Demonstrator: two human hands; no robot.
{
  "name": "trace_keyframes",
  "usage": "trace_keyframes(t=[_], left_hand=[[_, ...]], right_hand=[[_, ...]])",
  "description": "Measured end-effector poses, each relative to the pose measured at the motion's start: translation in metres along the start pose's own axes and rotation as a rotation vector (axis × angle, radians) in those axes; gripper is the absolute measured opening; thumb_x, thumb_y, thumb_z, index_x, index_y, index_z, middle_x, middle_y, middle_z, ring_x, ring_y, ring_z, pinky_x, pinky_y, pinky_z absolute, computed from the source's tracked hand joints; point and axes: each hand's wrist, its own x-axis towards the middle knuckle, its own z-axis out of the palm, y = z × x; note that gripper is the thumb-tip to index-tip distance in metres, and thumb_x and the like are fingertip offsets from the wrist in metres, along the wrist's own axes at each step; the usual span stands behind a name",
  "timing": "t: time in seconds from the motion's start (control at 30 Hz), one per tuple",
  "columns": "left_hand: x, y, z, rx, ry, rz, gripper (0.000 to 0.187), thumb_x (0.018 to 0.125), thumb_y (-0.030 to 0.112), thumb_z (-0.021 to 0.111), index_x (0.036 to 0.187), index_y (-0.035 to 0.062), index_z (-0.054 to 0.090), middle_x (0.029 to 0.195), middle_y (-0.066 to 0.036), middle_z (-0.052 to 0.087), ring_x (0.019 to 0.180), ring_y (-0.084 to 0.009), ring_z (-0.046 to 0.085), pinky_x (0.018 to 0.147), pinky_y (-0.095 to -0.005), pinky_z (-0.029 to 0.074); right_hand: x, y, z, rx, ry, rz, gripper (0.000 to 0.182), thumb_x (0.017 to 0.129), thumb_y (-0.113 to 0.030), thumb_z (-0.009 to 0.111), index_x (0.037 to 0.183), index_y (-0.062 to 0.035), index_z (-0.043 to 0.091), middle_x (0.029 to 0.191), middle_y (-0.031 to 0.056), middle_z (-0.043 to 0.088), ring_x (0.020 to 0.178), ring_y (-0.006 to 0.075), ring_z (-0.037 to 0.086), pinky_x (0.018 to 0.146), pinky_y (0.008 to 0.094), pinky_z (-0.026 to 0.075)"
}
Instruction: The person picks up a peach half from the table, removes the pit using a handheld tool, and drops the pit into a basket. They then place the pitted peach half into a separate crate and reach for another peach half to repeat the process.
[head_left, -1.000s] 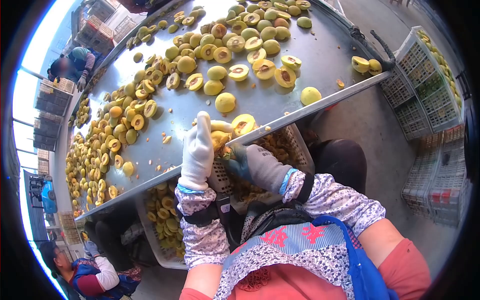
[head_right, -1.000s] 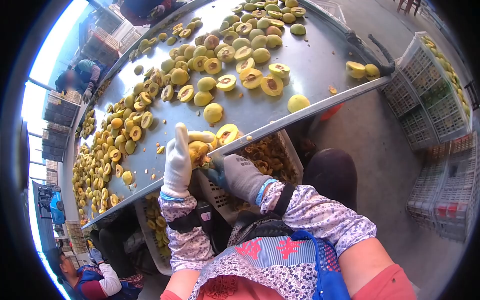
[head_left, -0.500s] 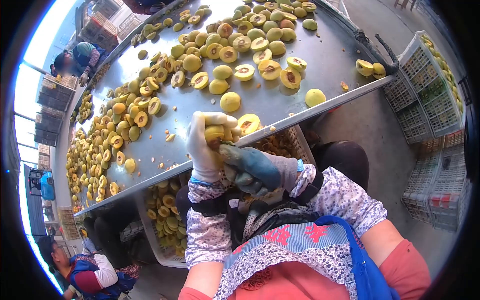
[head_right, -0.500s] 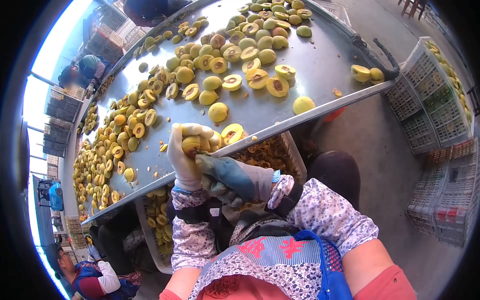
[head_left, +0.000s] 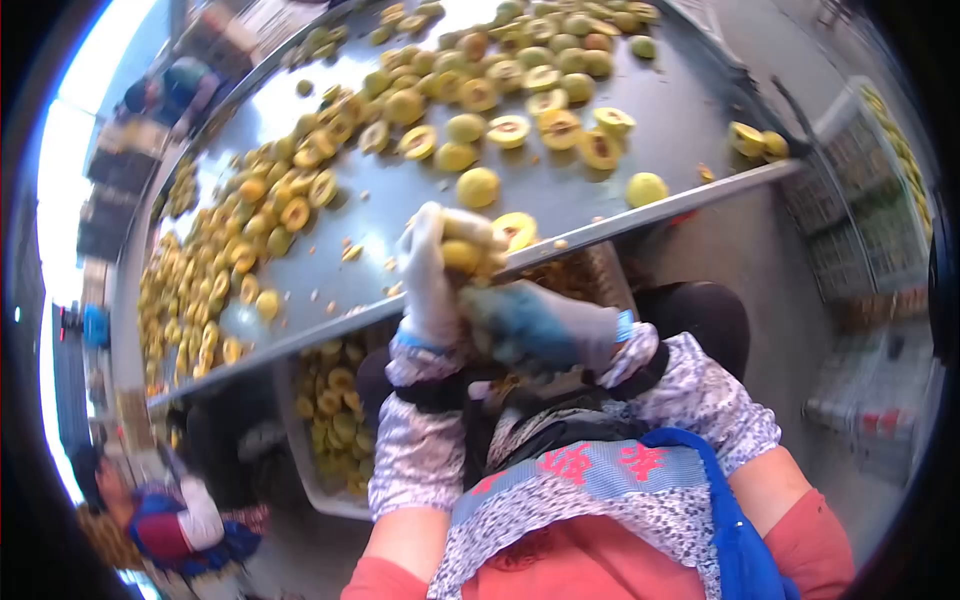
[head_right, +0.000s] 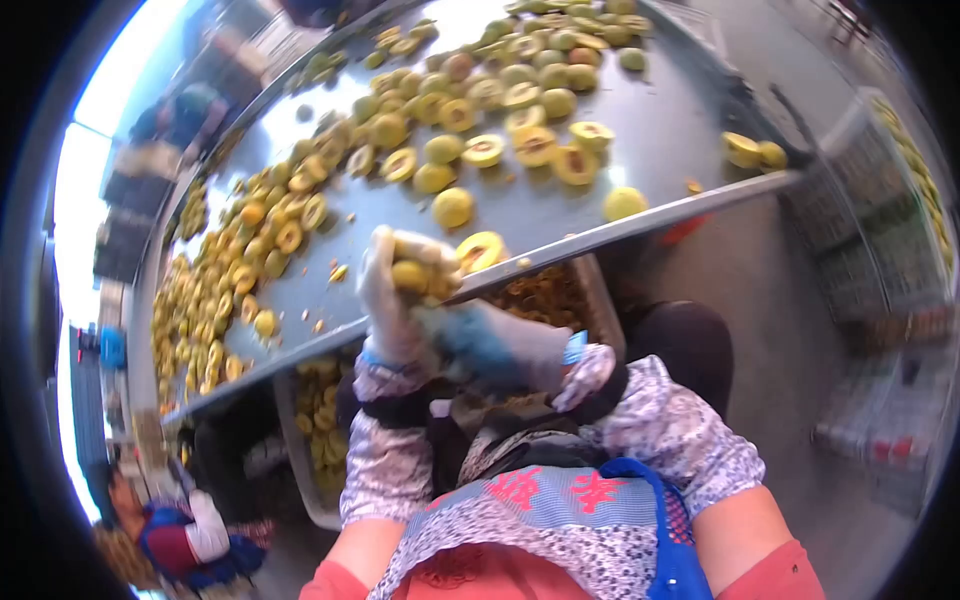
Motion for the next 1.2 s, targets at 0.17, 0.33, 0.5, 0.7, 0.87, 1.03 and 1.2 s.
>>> trace_keyframes(t=[0.17,0.33,0.5,0.7,0.87,1.03,1.2], left_hand=[[0.007,-0.007,-0.014,-0.389,-0.109,-0.072,0.054,0.104,0.047,0.038,0.086,0.001,0.061,0.073,-0.016,0.066,0.057,-0.0245,0.064,0.052,-0.0297,0.053],[-0.003,0.016,-0.012,-0.073,-0.193,-0.027,0.053,0.102,0.032,0.034,0.078,-0.0035,0.066,0.074,-0.018,0.07,0.053,-0.0212,0.063,0.054,-0.0286,0.054],[-0.004,0.006,-0.011,-0.366,-0.16,-0.096,0.051,0.102,0.039,0.039,0.083,-0.0022,0.062,0.075,-0.02,0.069,0.052,-0.0239,0.064,0.049,-0.0309,0.053],[-0.002,-0.004,-0.033,-0.547,-0.071,0.028,0.04,0.097,0.041,0.047,0.079,0.0087,0.062,0.058,-0.005,0.049,0.05,-0.0173,0.046,0.042,-0.029,0.039],[-0.026,0.071,-0.08,-0.215,0.38,0.276,0.025,0.093,0.034,0.056,0.088,0.0096,0.061,0.076,-0.007,0.063,0.056,-0.0195,0.062,0.044,-0.0301,0.051],[-0.084,0.102,-0.185,0.732,0.839,0.133,0.041,0.094,0.036,0.062,0.111,0.0,0.068,0.101,-0.011,0.072,0.086,-0.0221,0.069,0.079,-0.0296,0.055],[-0.074,0.098,-0.168,1.143,0.867,0.256,0.036,0.092,0.025,0.067,0.115,-0.0034,0.065,0.104,-0.011,0.071,0.1,-0.0222,0.066,0.095,-0.035,0.048]], right_hand=[[0.008,0.006,0.011,-0.201,0.081,-0.133,0.049,0.098,-0.061,0.048,0.092,-0.0138,0.057,0.054,-0.0064,0.042,0.042,0.0076,0.039,0.039,0.0243,0.028],[-0.001,0.01,-0.01,-0.093,-0.109,-0.045,0.021,0.102,-0.028,0.052,0.104,-0.0086,0.061,0.075,-0.0014,0.056,0.066,0.0084,0.054,0.057,0.024,0.044],[0.021,0.044,-0.01,-0.103,-0.066,-0.228,0.018,0.103,-0.021,0.051,0.113,-0.0099,0.061,0.089,-0.0004,0.06,0.079,0.0087,0.058,0.067,0.0241,0.048],[0.032,0.06,-0.007,-0.802,0.149,-0.553,0.018,0.097,-0.018,0.062,0.108,-0.004,0.063,0.081,0.0043,0.066,0.073,0.0195,0.066,0.065,0.0336,0.051],[0.016,0.053,-0.01,-1.156,0.251,-0.181,0.025,0.092,-0.029,0.066,0.091,-0.0038,0.066,0.081,0.0207,0.067,0.078,0.0386,0.065,0.07,0.0455,0.051],[0.022,0.049,-0.024,-0.632,0.289,-0.169,0.042,0.098,-0.041,0.061,0.094,-0.0004,0.069,0.072,0.0016,0.061,0.073,0.0081,0.051,0.068,0.0309,0.048],[0.013,0.039,-0.025,-1.154,0.301,0.035,0.042,0.093,-0.049,0.059,0.102,-0.0101,0.073,0.096,0.0189,0.071,0.095,0.0388,0.068,0.086,0.0464,0.053]])
